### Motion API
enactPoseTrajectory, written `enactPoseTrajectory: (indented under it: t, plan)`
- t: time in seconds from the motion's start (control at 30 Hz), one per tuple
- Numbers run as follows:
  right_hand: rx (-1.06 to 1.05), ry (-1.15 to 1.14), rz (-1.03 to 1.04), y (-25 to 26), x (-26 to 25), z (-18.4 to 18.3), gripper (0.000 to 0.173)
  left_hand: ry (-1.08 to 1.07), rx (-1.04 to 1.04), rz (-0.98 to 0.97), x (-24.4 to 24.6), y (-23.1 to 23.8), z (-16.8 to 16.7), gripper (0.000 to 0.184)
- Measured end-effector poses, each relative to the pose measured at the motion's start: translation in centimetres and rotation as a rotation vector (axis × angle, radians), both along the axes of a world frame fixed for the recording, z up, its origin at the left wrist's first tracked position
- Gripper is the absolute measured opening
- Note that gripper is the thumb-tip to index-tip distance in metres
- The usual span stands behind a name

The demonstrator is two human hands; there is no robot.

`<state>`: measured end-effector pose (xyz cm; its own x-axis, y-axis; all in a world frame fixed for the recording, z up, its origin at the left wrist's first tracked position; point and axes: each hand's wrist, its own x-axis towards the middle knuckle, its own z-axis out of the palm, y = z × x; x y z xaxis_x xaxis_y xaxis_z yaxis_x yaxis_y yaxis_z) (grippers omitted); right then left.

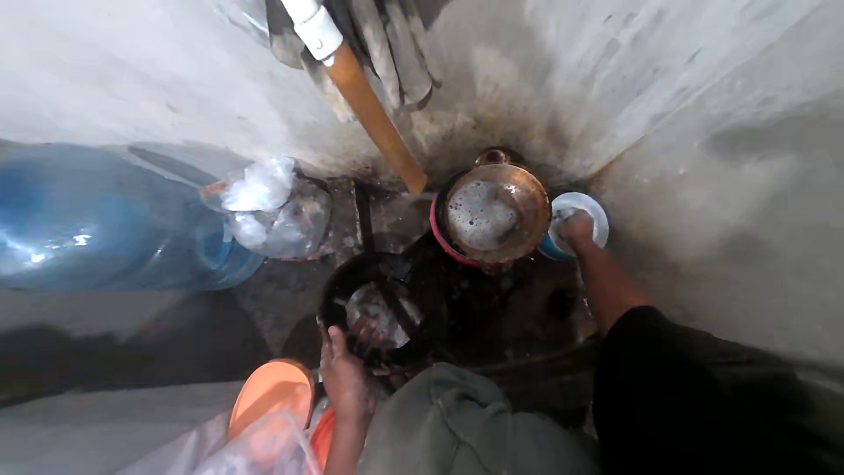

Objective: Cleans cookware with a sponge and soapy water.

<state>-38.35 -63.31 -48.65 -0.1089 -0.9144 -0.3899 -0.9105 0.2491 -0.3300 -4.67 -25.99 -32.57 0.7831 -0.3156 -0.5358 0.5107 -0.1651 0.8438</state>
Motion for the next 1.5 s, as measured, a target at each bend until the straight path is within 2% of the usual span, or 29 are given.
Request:
enactPoseTrajectory:
  t: [0.13, 0.2, 0.27, 0.33, 0.4, 0.43, 0.5, 0.57, 0.63, 0.67, 0.73, 0.77, 0.83, 0.87, 0.97, 1.07, 1.17, 1.27, 1.37, 1.43, 1.5]
  plan:
    - [-0.044, 0.039, -0.056, 0.1, -0.7, 2.1, 0.046, 0.006, 0.016, 0.039, -0.4, -0.7, -0.2, 0.048]
    - [-0.083, -0.016, -0.137, 0.0, -1.4, 2.5, 0.048, 0.011, -0.009, 0.037, -0.7, -1.1, -0.3, 0.050]
    - [-0.205, -0.208, -0.255, 0.5, -1.8, 3.8, 0.041, 0.002, -0.051, 0.035, -0.9, -1.5, 0.1, 0.052]
    - [-0.360, -0.466, -0.242, 1.8, -1.4, 5.3, 0.032, -0.022, -0.073, 0.050, -0.9, -1.8, 0.7, 0.051]
    - [-0.378, -0.708, -0.116, 4.4, 0.0, 7.9, 0.038, -0.064, -0.084, 0.045, -0.7, -2.0, 1.0, 0.051]
    - [-0.324, -0.770, -0.046, 6.3, 1.0, 10.2, 0.044, -0.084, -0.090, 0.027, -0.5, -2.1, 0.8, 0.052]
    - [-0.223, -0.845, 0.159, 10.5, 4.0, 14.3, 0.046, -0.090, -0.112, 0.010, -0.2, -2.3, 0.5, 0.053]
    - [-0.119, -0.969, 0.411, 13.5, 8.2, 16.4, 0.048, -0.066, -0.139, 0.009, 0.1, -2.9, 0.8, 0.052]
    - [-0.114, -0.958, 0.696, 16.2, 13.3, 17.5, 0.049, -0.059, -0.125, -0.001, 0.1, -3.5, 1.2, 0.053]
    - [-0.116, -0.907, 0.804, 17.6, 16.1, 17.9, 0.043, -0.066, -0.107, -0.015, 0.0, -3.7, 1.1, 0.053]
    - [-0.110, -0.840, 0.895, 20.2, 21.1, 17.5, 0.028, -0.100, -0.062, -0.038, -0.1, -4.1, 0.6, 0.054]
    - [-0.092, -0.852, 0.888, 21.2, 23.1, 17.3, 0.028, -0.131, -0.031, -0.055, -0.2, -4.3, 0.3, 0.054]
    - [-0.015, -0.836, 0.816, 22.6, 26.3, 17.5, 0.044, -0.144, -0.029, -0.086, -0.2, -4.8, 0.2, 0.053]
    - [0.009, -0.804, 0.773, 23.3, 27.3, 17.5, 0.047, -0.137, -0.036, -0.092, -0.3, -5.0, 0.2, 0.053]
    - [-0.060, -0.782, 0.884, 25.6, 27.4, 15.8, 0.031, -0.138, -0.030, -0.090, 0.5, -5.3, 0.5, 0.054]
    - [-0.163, -0.846, 0.977, 26.1, 27.0, 15.1, 0.025, -0.130, -0.044, -0.146, 1.3, -4.7, -0.1, 0.056]
    - [-0.352, -0.851, 0.838, 24.3, 28.4, 14.8, 0.018, -0.225, -0.018, -0.223, 0.1, -4.5, -1.2, 0.055]
    - [-0.562, -0.929, 0.740, 23.5, 29.5, 14.0, 0.015, -0.437, 0.176, -0.295, -0.7, -4.7, -0.1, 0.053]
    - [-0.532, -1.025, 0.711, 22.0, 29.2, 14.8, 0.020, -0.483, 0.235, -0.307, -0.7, -5.0, 1.4, 0.048]
    - [-0.588, -1.082, 0.702, 21.0, 29.0, 15.0, 0.019, -0.470, 0.221, -0.300, -0.5, -5.2, 2.0, 0.046]
    - [-0.628, -1.092, 0.601, 19.6, 28.8, 15.5, 0.017, -0.459, 0.225, -0.289, -0.7, -5.2, 2.5, 0.044]
